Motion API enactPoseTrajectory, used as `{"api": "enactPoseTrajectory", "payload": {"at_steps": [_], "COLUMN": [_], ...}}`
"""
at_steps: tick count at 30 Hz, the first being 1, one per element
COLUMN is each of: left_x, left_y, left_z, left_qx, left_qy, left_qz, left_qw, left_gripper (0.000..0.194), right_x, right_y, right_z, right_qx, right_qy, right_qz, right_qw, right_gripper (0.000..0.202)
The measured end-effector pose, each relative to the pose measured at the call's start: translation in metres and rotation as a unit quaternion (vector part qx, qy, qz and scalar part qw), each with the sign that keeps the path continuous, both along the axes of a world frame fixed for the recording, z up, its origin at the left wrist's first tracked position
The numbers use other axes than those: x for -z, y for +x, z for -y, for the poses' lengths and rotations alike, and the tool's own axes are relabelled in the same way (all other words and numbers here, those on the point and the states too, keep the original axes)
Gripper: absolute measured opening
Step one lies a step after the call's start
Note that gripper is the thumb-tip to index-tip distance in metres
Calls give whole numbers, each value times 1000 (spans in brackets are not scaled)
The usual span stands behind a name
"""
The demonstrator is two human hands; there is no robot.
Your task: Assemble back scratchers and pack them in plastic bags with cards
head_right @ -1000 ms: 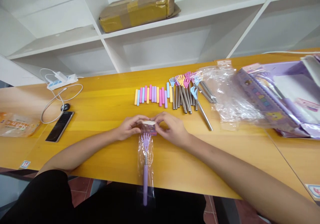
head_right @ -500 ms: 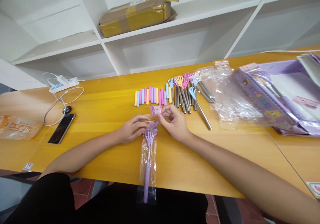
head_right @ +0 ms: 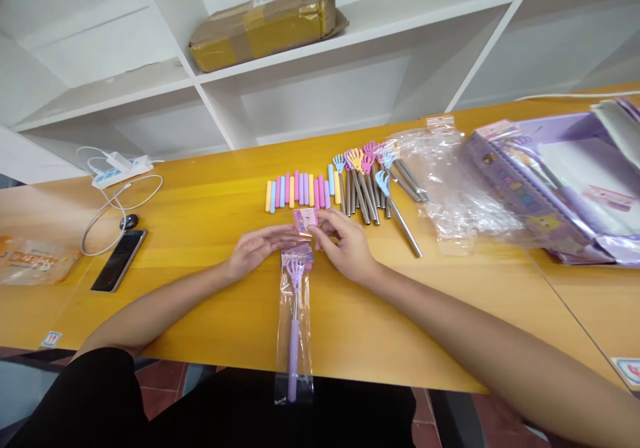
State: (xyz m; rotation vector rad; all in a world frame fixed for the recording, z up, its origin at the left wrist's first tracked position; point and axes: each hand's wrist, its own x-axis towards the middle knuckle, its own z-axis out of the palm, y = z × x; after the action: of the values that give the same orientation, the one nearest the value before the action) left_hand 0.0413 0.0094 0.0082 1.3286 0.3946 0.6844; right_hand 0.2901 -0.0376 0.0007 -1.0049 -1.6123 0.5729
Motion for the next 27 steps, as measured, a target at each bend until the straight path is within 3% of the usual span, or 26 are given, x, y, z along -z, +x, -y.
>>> {"api": "enactPoseTrajectory", "payload": {"at_steps": [3, 7, 16, 27], "left_x": [-4, -8, -3, 0], "left_y": [3, 4, 3, 3], "left_z": [1, -1, -2, -2], "left_qx": [5, 1, -17, -21], "left_qy": [-53, -94, -102, -112], "left_qz": [29, 42, 49, 52], "left_qw": [998, 995, 993, 992], "left_gripper": [59, 63, 59, 56], "right_x": [3, 3, 2, 6], "right_y": [-2, -1, 2, 1], "right_z": [1, 0, -2, -2], "right_qx": [-4, 24, 12, -2], "right_qy": [2, 33, 106, 29], "right_qz": [14, 88, 148, 122], "right_qw": [1000, 995, 983, 992], "right_gripper": [37, 37, 46, 27]}}
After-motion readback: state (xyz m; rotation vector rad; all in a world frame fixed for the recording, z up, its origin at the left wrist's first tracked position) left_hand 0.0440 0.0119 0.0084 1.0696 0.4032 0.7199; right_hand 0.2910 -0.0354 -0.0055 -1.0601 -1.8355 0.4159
